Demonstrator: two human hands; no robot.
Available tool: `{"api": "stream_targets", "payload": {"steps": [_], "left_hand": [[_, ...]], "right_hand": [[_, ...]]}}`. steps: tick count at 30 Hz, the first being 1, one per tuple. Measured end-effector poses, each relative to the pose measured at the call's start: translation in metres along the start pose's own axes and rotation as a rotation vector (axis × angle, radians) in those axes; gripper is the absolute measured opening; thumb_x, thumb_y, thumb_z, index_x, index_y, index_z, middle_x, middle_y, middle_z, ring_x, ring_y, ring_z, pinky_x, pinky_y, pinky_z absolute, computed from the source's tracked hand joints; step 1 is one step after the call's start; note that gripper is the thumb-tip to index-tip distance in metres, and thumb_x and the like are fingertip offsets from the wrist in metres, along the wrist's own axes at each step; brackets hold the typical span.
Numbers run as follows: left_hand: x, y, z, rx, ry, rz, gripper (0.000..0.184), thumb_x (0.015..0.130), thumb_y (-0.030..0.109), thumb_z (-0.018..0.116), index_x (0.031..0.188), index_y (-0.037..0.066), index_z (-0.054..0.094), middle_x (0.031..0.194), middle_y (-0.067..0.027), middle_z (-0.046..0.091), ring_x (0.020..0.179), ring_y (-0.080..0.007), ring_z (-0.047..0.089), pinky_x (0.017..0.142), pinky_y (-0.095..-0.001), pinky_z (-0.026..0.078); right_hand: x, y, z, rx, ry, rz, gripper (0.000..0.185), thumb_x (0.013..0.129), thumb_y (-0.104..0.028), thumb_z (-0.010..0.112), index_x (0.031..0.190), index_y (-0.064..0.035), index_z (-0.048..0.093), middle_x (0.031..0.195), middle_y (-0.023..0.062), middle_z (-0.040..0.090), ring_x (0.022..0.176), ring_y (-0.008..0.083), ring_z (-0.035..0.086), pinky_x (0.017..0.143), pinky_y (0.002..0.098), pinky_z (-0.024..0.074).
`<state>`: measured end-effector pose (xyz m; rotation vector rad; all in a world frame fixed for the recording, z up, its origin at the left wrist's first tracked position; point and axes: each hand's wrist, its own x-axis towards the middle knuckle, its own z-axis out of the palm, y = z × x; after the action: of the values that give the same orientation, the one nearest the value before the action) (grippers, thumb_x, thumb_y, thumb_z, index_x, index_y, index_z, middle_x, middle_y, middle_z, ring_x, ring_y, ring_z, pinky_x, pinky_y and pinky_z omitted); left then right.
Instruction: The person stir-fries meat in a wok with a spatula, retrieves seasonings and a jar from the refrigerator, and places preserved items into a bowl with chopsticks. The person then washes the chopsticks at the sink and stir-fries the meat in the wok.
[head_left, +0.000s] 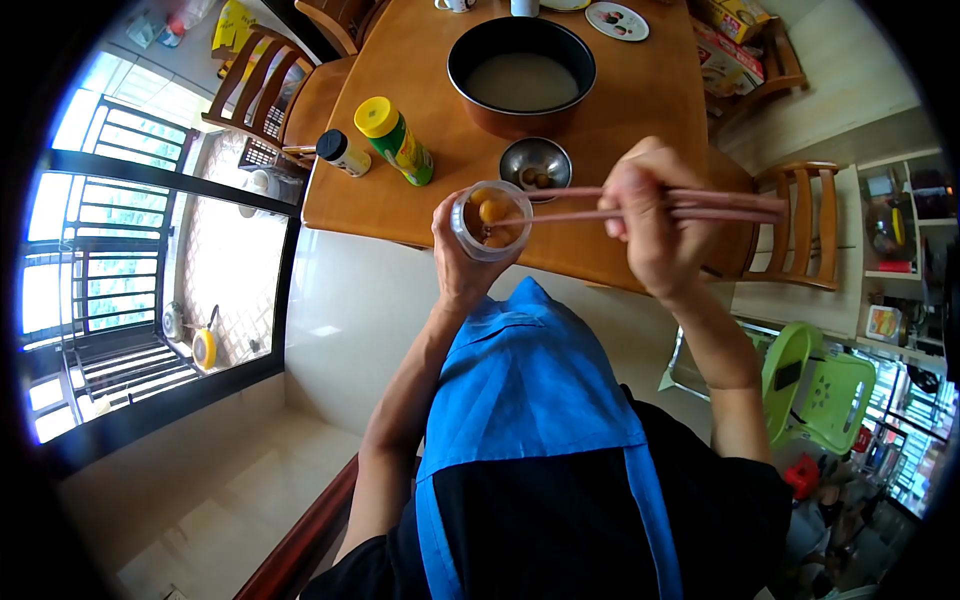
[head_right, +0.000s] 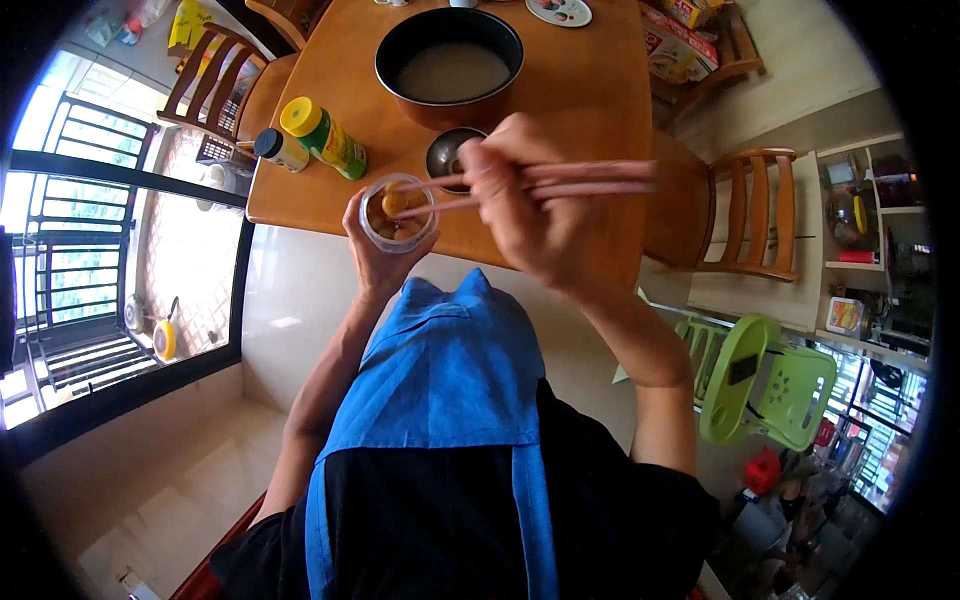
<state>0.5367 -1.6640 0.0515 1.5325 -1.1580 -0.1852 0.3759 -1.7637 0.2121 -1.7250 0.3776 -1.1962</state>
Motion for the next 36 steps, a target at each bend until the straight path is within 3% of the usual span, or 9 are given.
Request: {"api": "stream_targets", "payload": {"steps": [6,12,17,20,23,27,30,32,36], "left_hand": [[-0.005,-0.01,-0.006,0.082,0.003,-0.107,0.094,0.059,0.02,0.088,0.128,0.004,0.027,0.12,-0.0165,0.047,0.111,-0.0263,0.051,0.095,-0.0383,0.044],[-0.005,0.001,-0.013,0.069,0.005,-0.08,0.095,0.058,0.02,0.089,0.128,0.004,0.027,0.118,-0.0165,0.048,0.11,-0.0258,0.052,0.094,-0.0382,0.044],[-0.001,0.004,-0.012,0.054,0.009,-0.003,0.096,0.057,0.019,0.089,0.129,0.004,0.027,0.118,-0.0162,0.048,0.11,-0.0257,0.052,0.094,-0.038,0.045],[0.0,0.0,-0.01,0.042,-0.012,0.009,0.095,0.057,0.018,0.089,0.129,0.005,0.027,0.119,-0.0161,0.047,0.111,-0.026,0.052,0.094,-0.0376,0.046],[0.001,0.005,-0.007,0.033,-0.026,0.034,0.095,0.057,0.018,0.089,0.129,0.005,0.027,0.119,-0.0161,0.047,0.11,-0.026,0.052,0.094,-0.0377,0.046],[0.005,0.017,-0.002,-0.024,-0.028,0.047,0.095,0.058,0.018,0.089,0.129,0.005,0.026,0.119,-0.0161,0.047,0.109,-0.0251,0.053,0.094,-0.0374,0.046],[0.003,0.017,0.004,-0.142,-0.022,0.029,0.097,0.057,0.017,0.089,0.13,0.006,0.027,0.121,-0.0172,0.047,0.108,-0.0282,0.054,0.092,-0.0388,0.047],[0.001,0.009,0.006,-0.212,-0.017,0.019,0.099,0.054,0.016,0.09,0.13,0.008,0.028,0.122,-0.0182,0.048,0.107,-0.0315,0.055,0.089,-0.0402,0.049],[0.002,0.004,0.006,-0.087,0.015,0.102,0.1,0.053,0.017,0.09,0.131,0.007,0.027,0.122,-0.0183,0.048,0.106,-0.0317,0.056,0.088,-0.04,0.049]], "right_hand": [[0.016,0.018,-0.029,-0.141,0.294,0.07,0.03,0.097,-0.021,0.049,0.072,-0.0033,0.05,0.061,0.0026,0.051,0.046,0.0053,0.045,0.039,0.0192,0.0334],[-0.015,0.144,-0.022,-0.538,0.138,-0.035,0.027,0.094,-0.017,0.055,0.07,-0.0044,0.053,0.059,-0.0003,0.05,0.047,0.0043,0.046,0.043,0.0202,0.0367],[-0.009,0.083,-0.035,-0.243,0.297,0.145,0.029,0.098,-0.023,0.045,0.075,-0.0052,0.051,0.059,0.0006,0.049,0.049,0.0045,0.046,0.041,0.019,0.0347],[0.001,0.021,-0.043,-0.058,0.392,0.012,0.03,0.098,-0.021,0.045,0.072,-0.0042,0.048,0.06,0.0043,0.048,0.047,0.008,0.042,0.04,0.0208,0.0321],[-0.003,-0.013,-0.029,0.089,0.247,-0.03,0.031,0.097,-0.02,0.044,0.071,-0.0037,0.047,0.062,0.0064,0.046,0.047,0.0086,0.042,0.041,0.0205,0.0331],[-0.015,0.0,0.0,-0.136,-0.061,-0.036,0.022,0.095,-0.011,0.048,0.075,-0.0008,0.051,0.07,0.007,0.049,0.048,0.0078,0.046,0.042,0.0206,0.0379],[-0.021,0.008,0.016,-0.186,-0.094,-0.091,0.015,0.093,-0.006,0.052,0.079,-0.0004,0.054,0.072,0.0071,0.05,0.051,0.0078,0.05,0.043,0.0214,0.0402],[-0.023,0.007,0.022,-0.253,-0.035,-0.116,0.015,0.083,-0.007,0.067,0.073,-0.0024,0.057,0.065,0.0083,0.05,0.052,0.0175,0.051,0.045,0.0272,0.0374],[-0.021,0.007,0.026,-0.308,-0.118,-0.194,0.014,0.089,-0.005,0.059,0.076,-0.0003,0.057,0.067,0.0054,0.052,0.05,0.0101,0.052,0.043,0.0232,0.0397]]}}
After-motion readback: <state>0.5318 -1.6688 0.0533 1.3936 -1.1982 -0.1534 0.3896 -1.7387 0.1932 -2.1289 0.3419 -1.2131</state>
